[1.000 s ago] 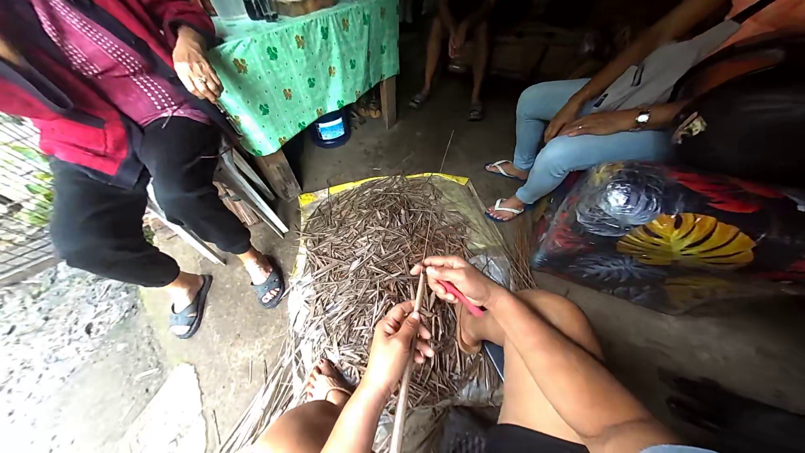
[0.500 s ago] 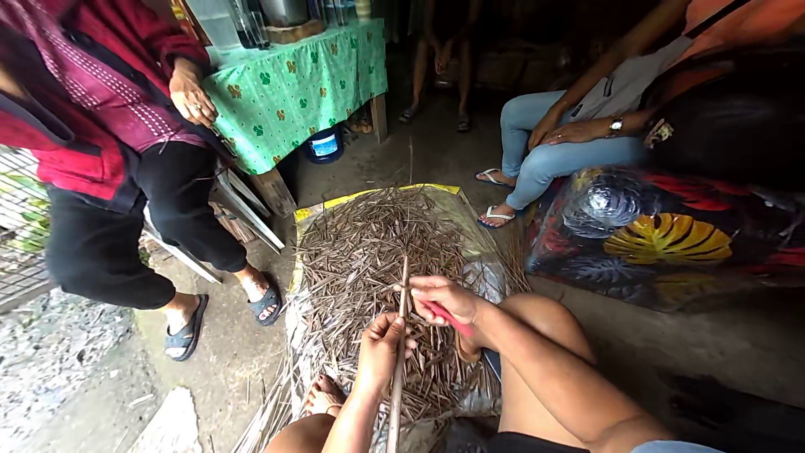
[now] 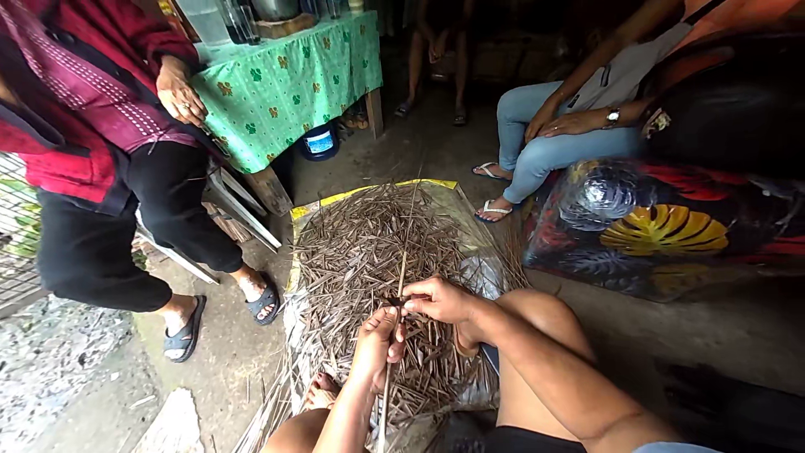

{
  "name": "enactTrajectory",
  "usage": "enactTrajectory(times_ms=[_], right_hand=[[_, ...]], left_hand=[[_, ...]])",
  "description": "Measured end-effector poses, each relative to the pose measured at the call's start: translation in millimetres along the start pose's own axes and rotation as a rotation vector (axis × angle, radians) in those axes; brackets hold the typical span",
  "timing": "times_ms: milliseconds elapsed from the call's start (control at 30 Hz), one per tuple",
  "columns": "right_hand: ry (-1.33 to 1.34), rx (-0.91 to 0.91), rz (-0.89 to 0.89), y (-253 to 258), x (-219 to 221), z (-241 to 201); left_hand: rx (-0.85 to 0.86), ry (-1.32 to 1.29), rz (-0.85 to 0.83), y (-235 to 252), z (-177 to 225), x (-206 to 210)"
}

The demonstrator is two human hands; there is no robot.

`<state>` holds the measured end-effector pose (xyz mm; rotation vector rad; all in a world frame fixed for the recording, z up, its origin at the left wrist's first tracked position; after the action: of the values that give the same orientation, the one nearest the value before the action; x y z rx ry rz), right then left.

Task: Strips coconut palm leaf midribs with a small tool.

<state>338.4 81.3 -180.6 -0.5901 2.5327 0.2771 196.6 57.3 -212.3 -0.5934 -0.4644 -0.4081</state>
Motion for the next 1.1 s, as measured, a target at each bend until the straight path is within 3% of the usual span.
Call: enactTrajectory(times_ms=[133, 267, 367, 433, 567, 633, 900, 967, 1100], right_hand=[[-0.084, 0.141, 0.039, 2.2, -15.7, 9.7], [-0.184, 0.432, 0.377, -0.1, -64.1, 35.8], [-0.058, 0.472, 0.509, -7.2, -84.7, 39.6], [0.088, 0.453, 0.419, -8.8, -71.1, 33.5], [0.381, 0.475, 0.049, -11.3, -21.2, 15.1], [0.432, 0.441, -0.021, -7.5, -5.0, 12.2], [0.31, 0.423, 0.296, 5.1, -46.9, 29.2], [0.257, 0.37, 0.261, 5.8, -52.0, 23.1], [0.156, 0.171, 0.002, 2.7, -23.0, -7.9]], left_hand=[[0.014, 0.049, -0.007, -1.4, -0.7, 0.4], [0.016, 0.072, -0.044, -6.5, -4.4, 1.5], [0.014, 0.062, -0.048, -6.7, -6.0, 0.9], [0.005, 0.055, -0.04, -5.3, -5.3, 0.0], [-0.002, 0.101, -0.04, -0.7, -4.8, 0.8], [0.005, 0.115, -0.037, 0.8, -5.4, 1.6], [-0.048, 0.124, -0.163, -1.9, -11.4, 13.2], [-0.013, 0.1, -0.152, 2.7, -8.8, 10.6], [0.01, 0.017, -0.107, 5.2, 2.1, 0.6]])
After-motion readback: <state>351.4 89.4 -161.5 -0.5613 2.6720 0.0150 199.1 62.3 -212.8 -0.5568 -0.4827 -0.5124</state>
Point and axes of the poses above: each hand's wrist, its own y-axis towards the middle knuckle, its own x-axis out of the palm, z = x × y, the point moved 7 cm from there along y, towards the middle knuckle, and after that the axes turned 3 degrees about -z, right-handed, at the moved point
